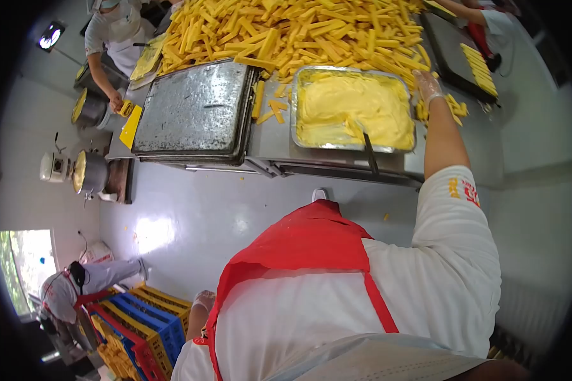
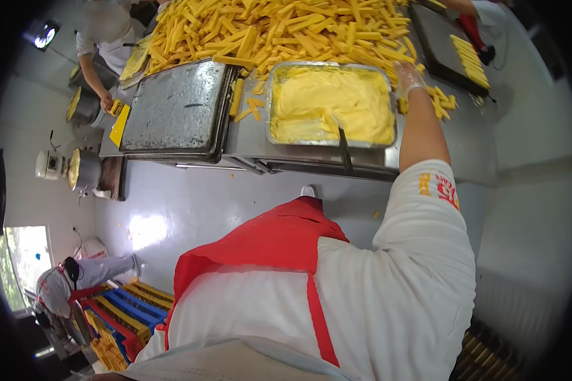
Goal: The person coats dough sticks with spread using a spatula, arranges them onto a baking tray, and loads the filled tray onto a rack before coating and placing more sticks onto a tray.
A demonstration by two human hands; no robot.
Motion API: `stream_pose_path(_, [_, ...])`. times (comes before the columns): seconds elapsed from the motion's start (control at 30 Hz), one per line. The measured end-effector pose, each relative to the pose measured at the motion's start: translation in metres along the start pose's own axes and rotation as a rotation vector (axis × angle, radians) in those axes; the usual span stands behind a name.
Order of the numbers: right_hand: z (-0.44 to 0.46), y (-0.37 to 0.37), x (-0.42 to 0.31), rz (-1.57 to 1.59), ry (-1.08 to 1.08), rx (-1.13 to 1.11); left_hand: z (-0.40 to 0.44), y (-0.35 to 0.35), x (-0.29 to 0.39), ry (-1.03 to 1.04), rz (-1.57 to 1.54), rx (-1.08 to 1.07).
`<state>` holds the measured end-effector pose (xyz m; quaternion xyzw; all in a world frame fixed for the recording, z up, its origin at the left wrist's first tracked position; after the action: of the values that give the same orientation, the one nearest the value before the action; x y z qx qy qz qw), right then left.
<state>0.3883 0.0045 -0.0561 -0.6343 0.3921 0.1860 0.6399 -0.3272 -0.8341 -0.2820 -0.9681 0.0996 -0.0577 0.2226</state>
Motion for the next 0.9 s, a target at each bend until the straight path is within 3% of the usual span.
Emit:
stream_pose_path(0.03, [0.024,0.007,-0.003,-0.256,0.006,0.030,-0.014,-0.018,0.015,0.008,0.034,0.014])
stream_pose_path(0.1, [0.071,0.023,0.007,-0.341,0.111,-0.052,-0.044,-0.026,0.039,0.033,0.055,-0.071])
stream_pose_path(0.17, [0.114,0.047,0.022,-0.414,0.210,-0.118,-0.059,-0.015,0.053,-0.183,-0.120,-0.048])
stream_pose_path(0.2, [0.120,0.054,0.018,-0.229,0.299,-0.123,-0.073,-0.031,0.066,-0.183,-0.398,-0.089])
stream_pose_path(0.23, [0.113,0.062,0.002,-0.238,0.299,-0.140,-0.080,-0.040,0.073,-0.237,-0.533,-0.106])
stream_pose_path(0.3, [0.058,0.082,-0.069,0.316,0.318,-0.384,-0.088,-0.053,0.080,-0.335,-0.675,-0.121])
stream_pose_path(0.37, [0.062,0.101,-0.087,0.594,0.325,-0.510,-0.095,-0.067,0.081,-0.406,-0.761,-0.124])
stream_pose_path(0.43, [0.096,0.119,-0.083,0.536,0.378,-0.443,-0.098,-0.083,0.074,-0.473,-0.817,-0.114])
stream_pose_path(0.5, [0.079,0.115,-0.111,0.499,0.334,-0.429,-0.096,-0.097,0.066,-0.487,-0.806,-0.108])
stream_pose_path(0.57, [0.072,0.129,-0.136,0.819,0.281,-0.702,-0.077,-0.047,0.043,-0.198,-0.415,-0.036])
stream_pose_path(0.6, [0.051,0.129,-0.160,0.901,0.296,-0.686,-0.071,-0.042,0.037,-0.086,-0.200,0.027])
stream_pose_path(0.67, [0.100,0.180,-0.161,0.733,0.030,-0.733,-0.084,-0.079,0.018,-0.402,-0.947,-0.008])
stream_pose_path(0.7, [0.075,0.177,-0.183,0.634,-0.126,-0.677,-0.096,-0.120,0.013,-0.611,-1.244,0.035])
stream_pose_path(0.73, [0.045,0.176,-0.213,0.578,-0.206,-0.650,-0.082,-0.101,-0.010,-0.301,-0.485,-0.119])
stream_pose_path(0.77, [0.015,0.174,-0.242,0.524,-0.283,-0.618,-0.070,-0.080,-0.031,-0.116,0.357,-0.138])
stream_pose_path(0.8, [0.000,0.178,-0.259,0.516,-0.163,-0.639,-0.080,-0.158,-0.038,-0.357,0.153,-0.445])
stream_pose_path(0.83, [-0.008,0.182,-0.264,0.507,-0.040,-0.658,-0.084,-0.186,-0.057,-0.276,0.350,-0.403])
stream_pose_path(0.87, [-0.008,0.188,-0.263,0.500,-0.037,-0.657,-0.091,-0.235,-0.080,-0.533,0.020,-0.094])
stream_pose_path(0.9, [-0.005,0.196,-0.267,0.365,-0.171,-0.628,-0.102,-0.286,-0.099,-0.648,-0.604,0.511])
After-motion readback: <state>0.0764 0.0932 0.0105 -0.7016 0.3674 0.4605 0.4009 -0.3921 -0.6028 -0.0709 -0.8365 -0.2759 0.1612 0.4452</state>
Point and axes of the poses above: each hand's wrist, its own z-axis towards the middle knuckle, its own y-axis out of the palm, x = y × z, the point moved 5 cm from there along z, towards the middle knuckle, and after that the axes turned 10 degrees about y, right-handed, at the moved point
